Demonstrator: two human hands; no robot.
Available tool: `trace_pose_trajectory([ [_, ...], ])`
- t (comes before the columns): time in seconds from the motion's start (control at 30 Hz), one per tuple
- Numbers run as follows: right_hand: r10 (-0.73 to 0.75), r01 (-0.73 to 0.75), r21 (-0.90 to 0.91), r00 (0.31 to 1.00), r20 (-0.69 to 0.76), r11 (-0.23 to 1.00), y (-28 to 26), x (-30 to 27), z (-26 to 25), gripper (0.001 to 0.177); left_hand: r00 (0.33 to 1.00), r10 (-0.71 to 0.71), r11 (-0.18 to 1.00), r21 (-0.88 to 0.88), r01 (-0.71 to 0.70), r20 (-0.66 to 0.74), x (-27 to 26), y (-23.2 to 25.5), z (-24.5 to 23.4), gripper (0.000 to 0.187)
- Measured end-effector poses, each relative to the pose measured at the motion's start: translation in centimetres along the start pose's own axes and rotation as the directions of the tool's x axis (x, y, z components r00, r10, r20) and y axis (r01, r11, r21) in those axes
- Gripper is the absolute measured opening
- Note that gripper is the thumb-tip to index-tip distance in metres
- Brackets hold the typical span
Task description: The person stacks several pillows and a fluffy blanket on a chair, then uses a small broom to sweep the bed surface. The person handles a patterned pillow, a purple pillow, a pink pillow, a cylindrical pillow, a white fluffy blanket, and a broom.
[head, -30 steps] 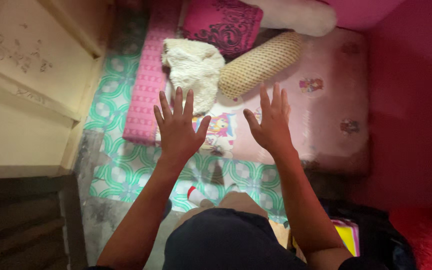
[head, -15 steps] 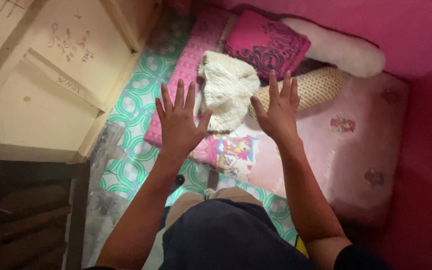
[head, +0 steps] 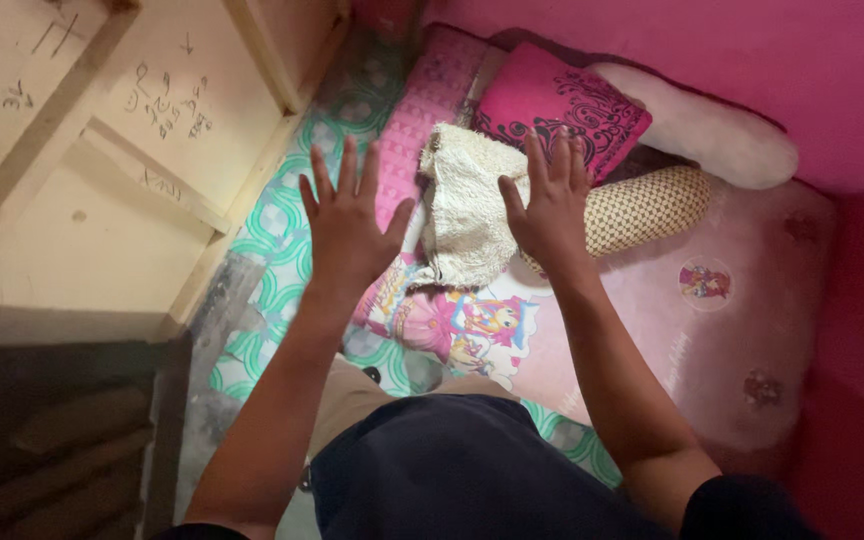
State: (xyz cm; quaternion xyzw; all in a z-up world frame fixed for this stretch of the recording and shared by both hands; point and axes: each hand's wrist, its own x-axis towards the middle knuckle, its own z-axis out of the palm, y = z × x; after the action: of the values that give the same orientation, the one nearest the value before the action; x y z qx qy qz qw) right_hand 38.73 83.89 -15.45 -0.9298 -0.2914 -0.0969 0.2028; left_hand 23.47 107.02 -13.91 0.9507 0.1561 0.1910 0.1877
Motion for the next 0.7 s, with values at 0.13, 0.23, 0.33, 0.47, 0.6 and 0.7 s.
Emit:
trace_pose_trajectory([
  [0.13,0.090,-0.089,-0.016,0.994,0.058,0.996,-3.9,2.5,2.8,0.073,1.000,0.008,0.999,-0.033,-0.007,0.019,3.3,-5.2,-1.1,0.080],
  [0.23,0.108,-0.107,-0.023,0.993,0.039,0.994,-7.5,4.4,5.5,0.075,0.999,0.042,0.997,-0.059,-0.041,0.021,5.7,-9.9,-2.0,0.080],
  [0.33,0.193,-0.192,-0.038,0.981,0.029,0.981,-11.5,6.2,8.1,0.074,0.995,0.092,0.993,-0.075,-0.090,0.022,8.1,-15.3,-3.7,0.080],
  [0.47,0.295,-0.295,-0.030,0.955,0.001,0.955,-16.2,8.6,10.9,0.077,0.982,0.179,0.983,-0.045,-0.177,0.057,10.7,-21.9,-6.7,0.079],
  [0.6,0.373,-0.373,-0.017,0.928,-0.017,0.928,-20.1,10.6,13.7,0.079,0.970,0.219,0.976,-0.016,-0.218,0.107,12.8,-27.2,-9.5,0.078],
  [0.7,0.410,-0.411,-0.008,0.912,-0.022,0.912,-22.3,11.7,15.2,0.079,0.966,0.232,0.973,-0.020,-0.231,0.111,14.4,-29.7,-10.6,0.078],
])
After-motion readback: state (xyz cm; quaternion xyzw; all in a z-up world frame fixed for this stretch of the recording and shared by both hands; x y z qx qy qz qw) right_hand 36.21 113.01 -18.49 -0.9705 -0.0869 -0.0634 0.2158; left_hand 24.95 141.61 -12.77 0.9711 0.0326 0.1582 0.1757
